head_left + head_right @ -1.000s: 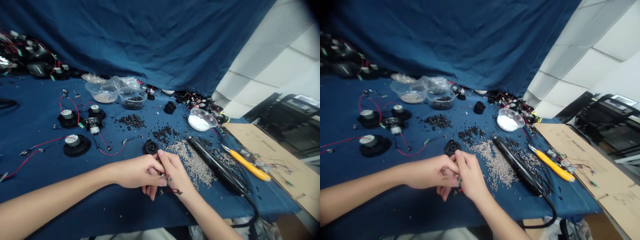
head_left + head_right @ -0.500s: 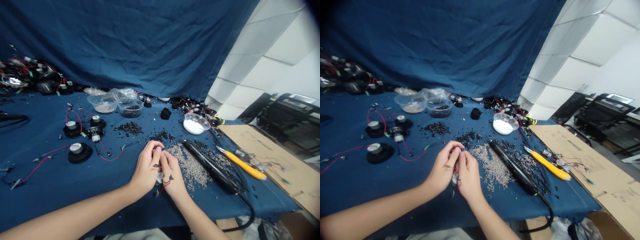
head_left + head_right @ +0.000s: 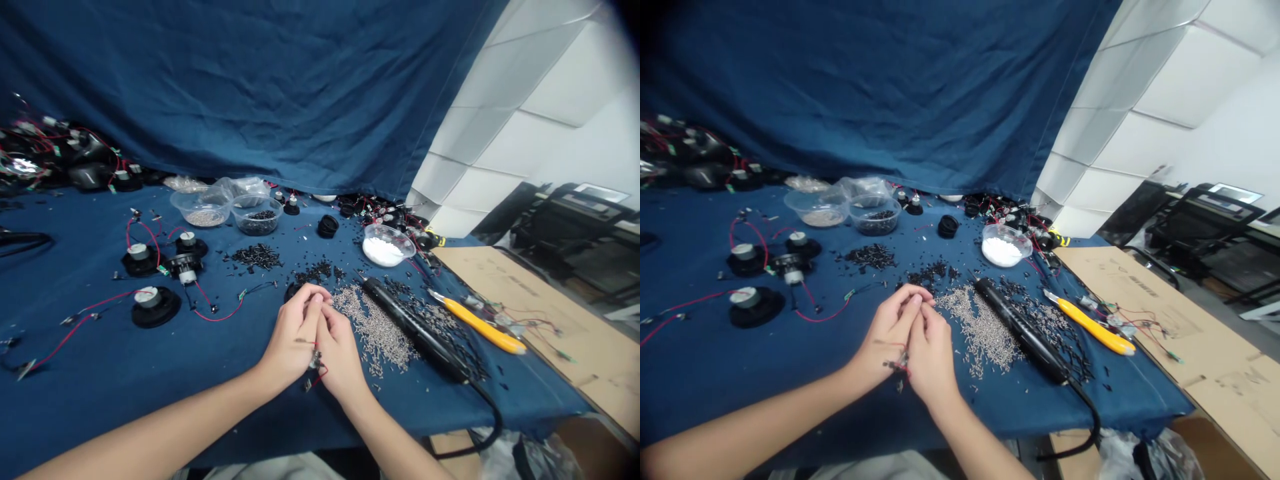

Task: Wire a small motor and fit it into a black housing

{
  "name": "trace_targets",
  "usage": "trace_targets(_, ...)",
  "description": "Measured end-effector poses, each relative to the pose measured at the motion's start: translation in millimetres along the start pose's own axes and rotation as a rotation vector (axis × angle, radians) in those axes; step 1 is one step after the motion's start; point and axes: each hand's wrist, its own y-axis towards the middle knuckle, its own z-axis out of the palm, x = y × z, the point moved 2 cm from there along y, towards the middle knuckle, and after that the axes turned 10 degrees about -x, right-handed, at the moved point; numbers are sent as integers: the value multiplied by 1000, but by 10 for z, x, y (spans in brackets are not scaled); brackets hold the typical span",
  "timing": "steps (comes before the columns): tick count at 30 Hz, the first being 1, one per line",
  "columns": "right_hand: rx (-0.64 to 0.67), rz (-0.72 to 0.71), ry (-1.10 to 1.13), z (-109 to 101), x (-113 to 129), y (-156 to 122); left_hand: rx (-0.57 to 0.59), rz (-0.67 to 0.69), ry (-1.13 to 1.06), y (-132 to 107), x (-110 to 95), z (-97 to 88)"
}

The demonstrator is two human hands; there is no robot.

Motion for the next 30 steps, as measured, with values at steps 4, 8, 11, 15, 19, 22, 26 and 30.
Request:
trace_targets(4, 11, 11, 1, 15, -7, 15, 3, -32, -13, -18, 24, -8)
trace_targets(8, -7, 9, -16, 20, -28, 29, 17, -43, 4, -33, 14, -18)
trace_targets(11, -1, 9, -7, 8, -42, 17, 20, -26, 27, -48, -12, -21)
trace_targets(15, 45, 3, 35, -25, -46, -41, 35, 3, 49, -73, -25, -16)
trace_targets(19, 38, -41, 27, -45, -30, -76, 58, 10, 43, -81, -18, -8)
trace_targets(22, 53, -34, 5, -30, -20, -45, 48, -9, 31, -66, -15, -11)
trace_targets(26, 46, -3, -28, -7, -29, 27, 38, -59, 24, -47, -7, -12)
trace_targets(30, 29, -4, -38, 1, -48, 62, 35, -66, 36, -35, 0, -14)
